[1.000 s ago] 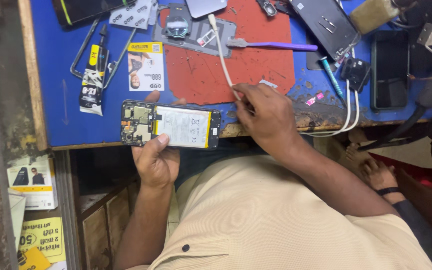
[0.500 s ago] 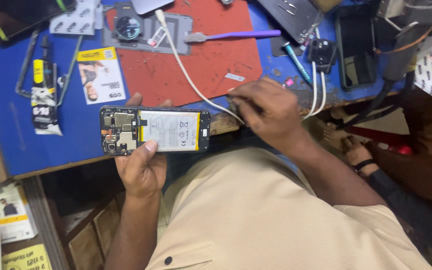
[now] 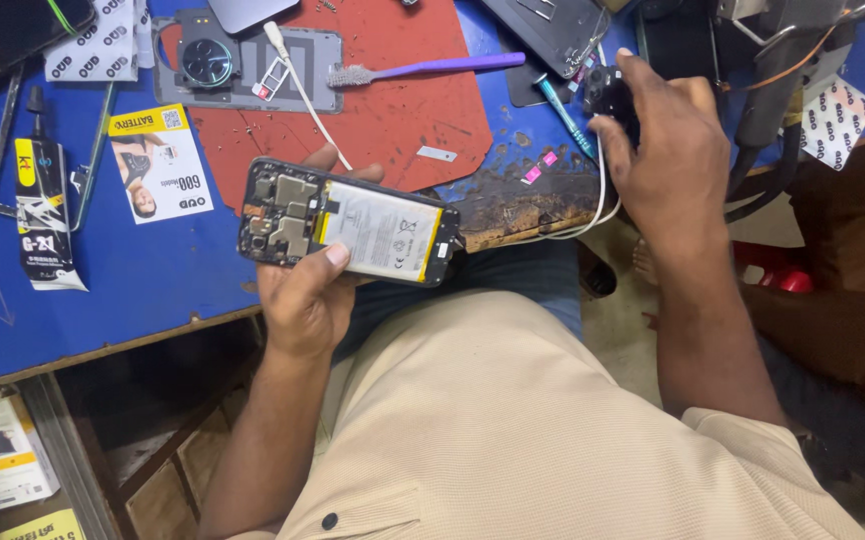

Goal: The person uses a screwdriver to remove screws from the back of a disassembled smartphone. They then place the back cover onto the phone body and press along the edges to secure it.

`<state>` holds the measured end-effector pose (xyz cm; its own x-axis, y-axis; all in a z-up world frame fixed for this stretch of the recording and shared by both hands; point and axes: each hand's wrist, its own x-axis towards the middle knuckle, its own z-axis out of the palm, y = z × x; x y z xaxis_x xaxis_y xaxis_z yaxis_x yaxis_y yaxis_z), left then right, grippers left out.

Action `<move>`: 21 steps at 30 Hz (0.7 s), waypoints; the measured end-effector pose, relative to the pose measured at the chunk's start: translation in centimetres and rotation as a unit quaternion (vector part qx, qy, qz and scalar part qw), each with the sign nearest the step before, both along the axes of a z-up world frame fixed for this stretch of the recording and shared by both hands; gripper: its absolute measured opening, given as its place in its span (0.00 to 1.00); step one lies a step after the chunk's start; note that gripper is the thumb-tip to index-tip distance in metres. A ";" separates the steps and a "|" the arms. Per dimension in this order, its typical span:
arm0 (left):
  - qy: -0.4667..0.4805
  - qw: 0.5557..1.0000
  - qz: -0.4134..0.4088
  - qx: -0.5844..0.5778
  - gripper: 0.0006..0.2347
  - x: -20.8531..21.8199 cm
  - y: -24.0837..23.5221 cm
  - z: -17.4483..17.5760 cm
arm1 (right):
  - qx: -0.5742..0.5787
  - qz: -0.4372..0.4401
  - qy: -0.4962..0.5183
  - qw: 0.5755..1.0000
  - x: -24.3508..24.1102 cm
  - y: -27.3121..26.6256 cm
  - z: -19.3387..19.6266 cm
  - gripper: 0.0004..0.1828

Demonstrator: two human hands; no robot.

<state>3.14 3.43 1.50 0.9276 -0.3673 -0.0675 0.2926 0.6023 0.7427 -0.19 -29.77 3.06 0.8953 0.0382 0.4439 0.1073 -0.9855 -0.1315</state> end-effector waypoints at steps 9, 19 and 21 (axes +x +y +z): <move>0.007 1.000 -0.021 -0.012 0.34 0.8 -1.5 -0.3 | -0.044 -0.037 -0.065 0.996 0.7 -2.4 -2.8 0.09; 0.047 0.998 -0.026 -0.040 0.23 1.0 -1.2 -2.2 | -0.091 -0.038 0.042 0.994 0.2 0.1 0.6 0.24; 0.036 0.998 -0.033 -0.038 0.22 1.0 -1.1 -2.3 | -0.093 -0.033 0.046 0.994 0.4 0.1 0.5 0.24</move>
<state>4.16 2.29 -0.83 0.8948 -0.4347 -0.1020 0.3844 0.6339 0.6711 0.20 -29.68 3.57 0.9353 0.0522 0.3500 0.0379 -0.9981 0.0477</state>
